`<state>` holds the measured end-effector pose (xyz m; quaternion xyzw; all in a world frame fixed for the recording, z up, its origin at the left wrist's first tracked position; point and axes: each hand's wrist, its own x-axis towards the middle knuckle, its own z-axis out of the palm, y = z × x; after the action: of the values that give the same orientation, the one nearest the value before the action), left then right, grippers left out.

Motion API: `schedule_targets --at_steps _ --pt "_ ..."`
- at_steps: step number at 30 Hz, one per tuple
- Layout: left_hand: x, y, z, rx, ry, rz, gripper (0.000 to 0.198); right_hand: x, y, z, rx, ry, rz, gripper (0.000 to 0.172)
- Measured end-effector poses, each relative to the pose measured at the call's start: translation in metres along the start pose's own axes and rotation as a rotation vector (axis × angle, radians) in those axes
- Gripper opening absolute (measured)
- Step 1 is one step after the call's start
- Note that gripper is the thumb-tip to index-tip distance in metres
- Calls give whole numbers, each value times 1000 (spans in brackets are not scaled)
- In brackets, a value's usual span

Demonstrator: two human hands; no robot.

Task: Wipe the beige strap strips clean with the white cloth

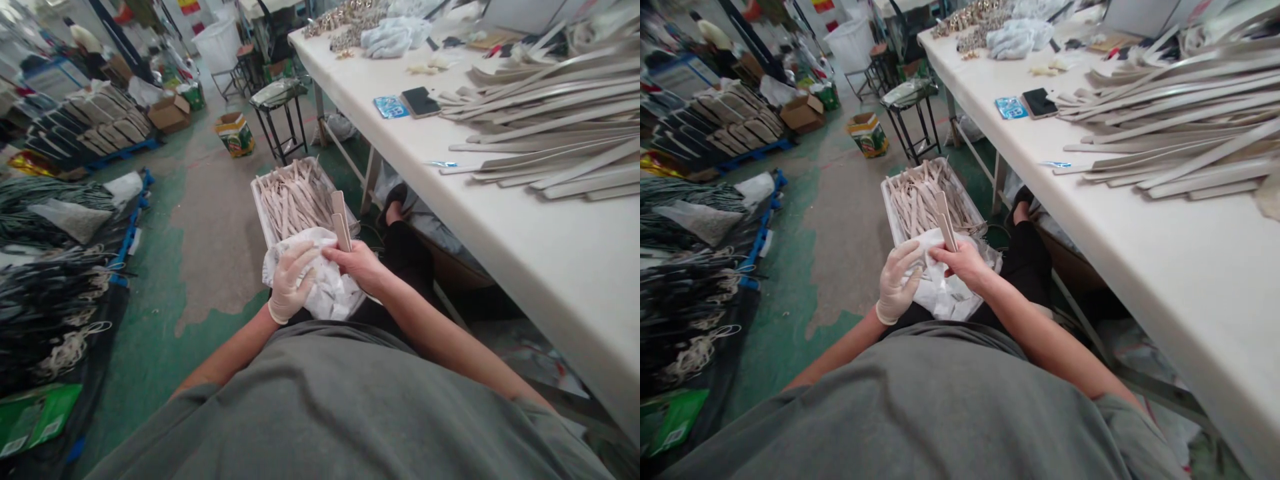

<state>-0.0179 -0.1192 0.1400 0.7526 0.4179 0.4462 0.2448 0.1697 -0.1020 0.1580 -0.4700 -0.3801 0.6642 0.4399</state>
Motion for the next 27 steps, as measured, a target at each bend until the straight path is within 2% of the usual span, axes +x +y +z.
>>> schedule_targets --at_steps 2,4,5,7,11,13,15,17,21,27 --pt "-6 -1 9 -332 61 -326 42 5 1 -4 -109 48 -74 26" --pt "-8 -2 19 -668 25 -614 52 9 4 -6 -209 51 -105 23" --pt "-6 -2 23 -791 -8 -722 53 11 6 -7 -270 48 -115 22" --pt "-2 -1 30 -926 -62 -849 52 13 9 -7 -433 48 -144 21" --pt "6 1 35 -915 -172 -911 43 11 9 -7 -809 134 -261 17" --pt "7 0 36 -871 -232 -951 43 10 9 -9 -893 162 -275 18" --pt "7 -3 37 -857 -285 -1025 45 11 11 -11 -854 145 -246 18" --pt "7 -5 37 -860 -327 -1081 47 13 15 -14 -718 102 -192 20" --pt "8 -7 37 -855 -405 -1072 47 19 25 -20 -508 50 -121 23" --pt "6 -4 41 -893 -506 -1002 42 25 18 -23 -724 109 -214 18"
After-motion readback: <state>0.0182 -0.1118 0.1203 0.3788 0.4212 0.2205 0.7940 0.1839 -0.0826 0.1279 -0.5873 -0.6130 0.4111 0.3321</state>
